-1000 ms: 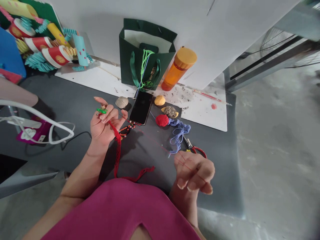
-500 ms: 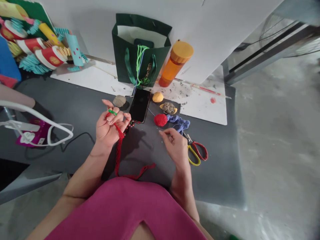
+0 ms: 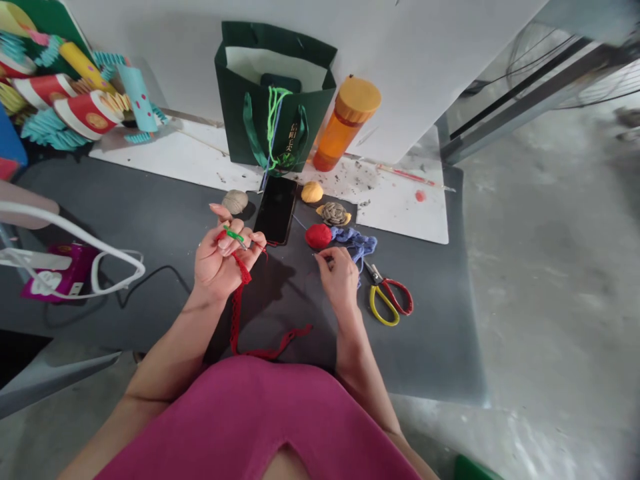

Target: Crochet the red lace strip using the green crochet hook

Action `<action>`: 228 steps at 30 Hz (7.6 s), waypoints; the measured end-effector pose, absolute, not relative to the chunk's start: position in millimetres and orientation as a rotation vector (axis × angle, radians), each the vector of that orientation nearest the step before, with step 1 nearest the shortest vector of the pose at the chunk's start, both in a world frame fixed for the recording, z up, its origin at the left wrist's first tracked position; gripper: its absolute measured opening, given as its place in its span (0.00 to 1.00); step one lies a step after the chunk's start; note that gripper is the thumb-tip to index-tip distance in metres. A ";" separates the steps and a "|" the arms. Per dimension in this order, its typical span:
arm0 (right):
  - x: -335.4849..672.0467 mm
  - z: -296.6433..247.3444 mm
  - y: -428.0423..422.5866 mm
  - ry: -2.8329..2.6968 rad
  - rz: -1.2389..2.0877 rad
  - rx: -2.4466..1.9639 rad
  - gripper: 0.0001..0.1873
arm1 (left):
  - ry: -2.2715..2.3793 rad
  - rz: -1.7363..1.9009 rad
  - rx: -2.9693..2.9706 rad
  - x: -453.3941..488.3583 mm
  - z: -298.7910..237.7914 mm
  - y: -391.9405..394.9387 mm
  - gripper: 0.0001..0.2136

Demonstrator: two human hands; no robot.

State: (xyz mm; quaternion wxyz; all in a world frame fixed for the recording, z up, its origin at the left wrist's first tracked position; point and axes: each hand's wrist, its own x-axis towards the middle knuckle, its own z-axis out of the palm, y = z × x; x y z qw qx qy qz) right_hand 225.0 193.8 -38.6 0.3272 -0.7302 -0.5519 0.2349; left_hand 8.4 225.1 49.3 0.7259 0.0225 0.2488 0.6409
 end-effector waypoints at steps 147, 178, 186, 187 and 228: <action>177.1 -3.3 160.8 -0.788 0.798 -1.161 0.06 | 0.665 0.953 0.440 46.2 14.2 195.0 0.45; 174.4 -6.9 163.6 -0.685 0.998 -1.016 0.10 | 0.640 1.058 0.620 49.1 9.3 191.5 0.34; 179.9 -2.3 162.9 -0.985 0.843 -1.025 0.02 | 0.694 1.105 0.652 47.2 6.2 193.5 0.30; 181.1 -0.8 163.0 -1.092 0.751 -1.020 0.03 | 0.707 1.103 0.641 47.2 7.3 193.3 0.31; 172.9 -13.6 170.1 -0.662 1.139 -1.041 0.14 | 0.830 1.063 0.787 46.1 10.1 189.5 0.45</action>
